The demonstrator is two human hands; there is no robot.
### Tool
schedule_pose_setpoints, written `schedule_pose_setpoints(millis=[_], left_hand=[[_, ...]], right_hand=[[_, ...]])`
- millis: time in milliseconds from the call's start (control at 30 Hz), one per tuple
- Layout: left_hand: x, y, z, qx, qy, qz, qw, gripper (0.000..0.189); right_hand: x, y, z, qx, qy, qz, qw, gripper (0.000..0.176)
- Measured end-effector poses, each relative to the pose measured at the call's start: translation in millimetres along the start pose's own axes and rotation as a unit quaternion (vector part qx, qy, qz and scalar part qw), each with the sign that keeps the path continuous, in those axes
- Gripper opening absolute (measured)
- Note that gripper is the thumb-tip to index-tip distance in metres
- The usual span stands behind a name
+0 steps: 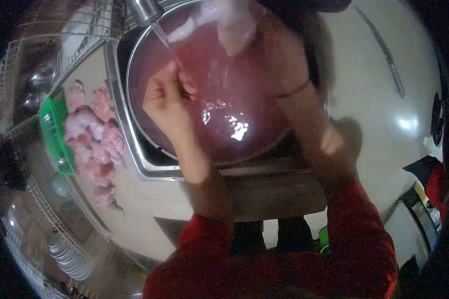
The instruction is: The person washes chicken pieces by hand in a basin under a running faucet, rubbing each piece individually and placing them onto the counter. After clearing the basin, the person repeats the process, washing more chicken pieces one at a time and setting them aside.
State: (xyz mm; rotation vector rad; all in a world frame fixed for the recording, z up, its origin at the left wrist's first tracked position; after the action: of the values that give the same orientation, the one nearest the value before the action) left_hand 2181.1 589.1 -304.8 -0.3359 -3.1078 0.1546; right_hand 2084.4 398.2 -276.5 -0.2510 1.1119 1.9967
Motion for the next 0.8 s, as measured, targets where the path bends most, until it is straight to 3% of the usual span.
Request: schedule_pose_setpoints(millis=[67, 133, 167, 200, 233, 267, 300, 433, 567, 800], left_hand=[[0, -2, -3, 0.018, -0.015, -0.004, 1.0, 0.011], [4, -3, -13, -0.083, -0.031, -0.023, 0.996, 0.007], [3, 5, -23, -0.255, -0.155, -0.028, 0.954, 0.008], [15, -2, -34, -0.256, -0.064, -0.052, 0.963, 0.013], [15, 6, -34, -0.397, -0.172, 0.018, 0.901, 0.017], [23, 8, -25, -0.227, -0.115, 0.026, 0.967, 0.015], [23, 9, -23, -0.177, -0.102, 0.02, 0.979, 0.015], [13, -6, -17, -0.21, -0.099, 0.022, 0.972, 0.016], [17, -16, -15, -0.215, -0.107, 0.03, 0.97, 0.017], [13, -15, -15, -0.225, -0.126, 0.041, 0.965, 0.019]], right_hand=[[0, -3, -3, -0.018, -0.002, -0.013, 1.0, 0.037], [-3, -7, 5, -0.09, 0.055, -0.025, 0.994, 0.033], [-2, -12, 19, -0.171, -0.058, 0.135, 0.974, 0.029], [4, -19, 21, -0.191, -0.076, 0.181, 0.962, 0.029], [12, -28, 32, -0.211, -0.06, 0.185, 0.958, 0.028], [19, -25, 31, -0.202, -0.052, 0.169, 0.963, 0.028], [22, -28, 40, -0.203, -0.027, 0.139, 0.969, 0.028], [32, -50, 48, -0.224, 0.11, 0.046, 0.967, 0.026], [34, -88, 62, -0.29, 0.158, 0.001, 0.944, 0.025], [30, -102, 73, -0.237, 0.189, 0.058, 0.951, 0.021]])
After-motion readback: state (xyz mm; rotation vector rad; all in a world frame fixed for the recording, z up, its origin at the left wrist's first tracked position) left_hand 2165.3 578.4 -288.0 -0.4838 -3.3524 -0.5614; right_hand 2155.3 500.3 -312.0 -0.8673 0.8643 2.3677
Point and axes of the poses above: each hand's wrist, its own x-axis away from the middle knuckle, its own y-axis out of the back of the hand, z = x × y, the point moved 7 cm from there along -x, towards the middle knuckle, and after that the axes turned 3 degrees about -y, right-handed, at the moved point
